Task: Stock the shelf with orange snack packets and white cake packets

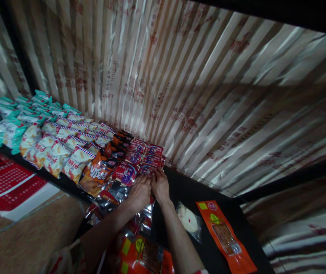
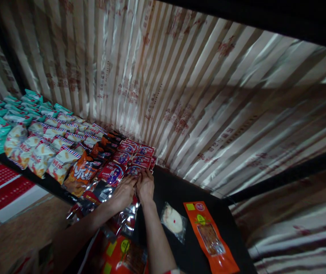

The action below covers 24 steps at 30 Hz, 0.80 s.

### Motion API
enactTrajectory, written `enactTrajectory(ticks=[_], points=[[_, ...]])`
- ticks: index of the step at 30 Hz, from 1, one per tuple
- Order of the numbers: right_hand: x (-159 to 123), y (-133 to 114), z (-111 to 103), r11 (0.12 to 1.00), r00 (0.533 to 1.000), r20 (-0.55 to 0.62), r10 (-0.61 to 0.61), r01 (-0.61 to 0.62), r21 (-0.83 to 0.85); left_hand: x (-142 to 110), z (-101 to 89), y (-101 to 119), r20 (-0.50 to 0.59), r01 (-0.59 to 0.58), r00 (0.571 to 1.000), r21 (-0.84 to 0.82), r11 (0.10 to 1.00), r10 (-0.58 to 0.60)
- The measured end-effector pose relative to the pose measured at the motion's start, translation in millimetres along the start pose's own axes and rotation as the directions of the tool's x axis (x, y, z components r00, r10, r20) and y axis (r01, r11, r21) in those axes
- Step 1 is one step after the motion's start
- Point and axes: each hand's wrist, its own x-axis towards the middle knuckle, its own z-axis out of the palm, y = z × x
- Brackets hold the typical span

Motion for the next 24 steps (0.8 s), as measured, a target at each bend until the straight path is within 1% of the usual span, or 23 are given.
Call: enactTrajectory(ticks=[3, 9, 13, 17, 24], points=[[1, 3, 2, 0.997, 1.0, -0.01, -0.008, 0.008, 0.076, 0, 4.2, -2, -0.019, -0.006, 1.0, 0.025, 1.0, 0.006], [0, 9, 5, 0.984, 0.995, -0.097, -0.01, 0.027, 0.174, 1, 10.6, -7, -0.059, -0.035, 0.998, 0.024, 0.999, 0.036], [1, 12, 7, 0.978, 0.996, -0.085, 0.001, 0.017, 0.209, -1, 7.5, -4, -0.051, -0.033, 0.998, 0.043, 0.999, 0.035], [2, 14, 9, 0.979, 0.997, -0.071, 0.02, -0.005, 0.202, -3, 5.6, 0, -0.057, -0.027, 0.998, 0.068, 0.997, 0.03], [2, 12, 3, 0.981, 0.998, -0.057, 0.013, -0.001, 0.194, -2, 12.3, -4, -0.086, -0.044, 0.995, 0.048, 0.998, 0.048]])
